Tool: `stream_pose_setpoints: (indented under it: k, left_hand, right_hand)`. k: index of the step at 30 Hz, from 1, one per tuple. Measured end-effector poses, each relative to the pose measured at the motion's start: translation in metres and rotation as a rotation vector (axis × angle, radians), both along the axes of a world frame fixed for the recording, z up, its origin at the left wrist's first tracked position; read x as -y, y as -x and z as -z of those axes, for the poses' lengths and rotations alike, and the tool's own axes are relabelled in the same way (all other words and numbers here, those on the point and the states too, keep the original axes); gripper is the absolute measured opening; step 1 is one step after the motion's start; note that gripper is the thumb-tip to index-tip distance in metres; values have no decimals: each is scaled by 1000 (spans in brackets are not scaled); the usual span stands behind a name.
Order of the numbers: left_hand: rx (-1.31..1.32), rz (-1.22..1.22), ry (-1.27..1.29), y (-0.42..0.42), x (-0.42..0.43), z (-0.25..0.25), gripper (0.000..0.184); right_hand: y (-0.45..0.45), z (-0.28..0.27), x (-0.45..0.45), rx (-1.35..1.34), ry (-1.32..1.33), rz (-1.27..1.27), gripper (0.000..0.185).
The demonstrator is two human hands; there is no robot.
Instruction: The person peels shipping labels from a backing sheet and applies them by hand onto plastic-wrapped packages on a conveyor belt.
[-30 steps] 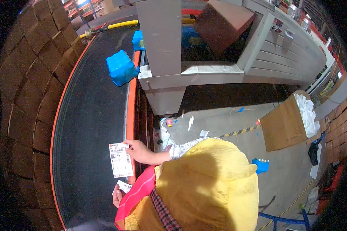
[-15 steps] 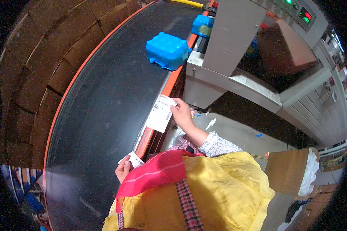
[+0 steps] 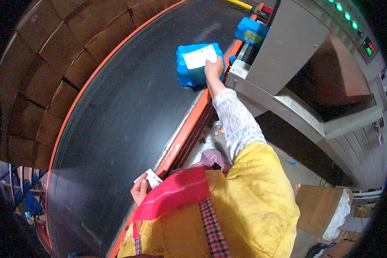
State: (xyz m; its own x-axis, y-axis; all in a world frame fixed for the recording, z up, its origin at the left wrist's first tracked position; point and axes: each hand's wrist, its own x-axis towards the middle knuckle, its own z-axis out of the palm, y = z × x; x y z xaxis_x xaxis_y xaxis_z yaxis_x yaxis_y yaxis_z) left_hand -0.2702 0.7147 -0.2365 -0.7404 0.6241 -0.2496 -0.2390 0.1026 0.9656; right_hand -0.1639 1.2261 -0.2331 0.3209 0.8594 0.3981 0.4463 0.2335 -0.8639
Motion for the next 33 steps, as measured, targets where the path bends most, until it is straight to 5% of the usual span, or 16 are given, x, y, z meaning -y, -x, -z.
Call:
stream_pose_setpoints:
  k: [2,9,12,14,16,21,24,25,26,28,30,33]
  left_hand:
    - [0,-20,5,-1,-1,2,24]
    - [7,-84,39,-5,-3,-7,24]
    - [19,-100,42,-5,-3,-1,24]
    - [29,-105,37,-4,-1,6,25]
    - [35,-102,21,-5,-1,9,26]
    - [-53,-276,-46,-2,11,18,30]
    - [-189,-311,-58,-4,3,16,35]
    - [-256,-317,-71,-6,2,14,37]
    - [-291,-231,-30,-6,5,13,40]
    - [-368,-60,47,0,8,10,45]
    - [-424,11,-40,-9,4,3,58]
    - [-68,48,-188,-12,9,3,59]
  right_hand:
    - [22,-7,-25,-66,-23,-2,45]
    - [35,-10,-2,652,9,-27,82]
    - [26,-25,22,1025,-260,17,80]
    - [28,34,-46,1106,-247,-547,76]
    - [40,35,-40,1003,108,-566,81]
    - [69,11,49,1217,59,-555,90]
    - [69,-9,151,1023,53,-1020,80]
    - [65,3,191,1055,-264,-1035,77]
    - [63,0,222,965,-251,-1313,78]
    - [54,2,291,419,419,-1871,72]
    - [39,-10,334,361,159,-1916,61]
    - [29,-5,354,225,29,-1833,31]
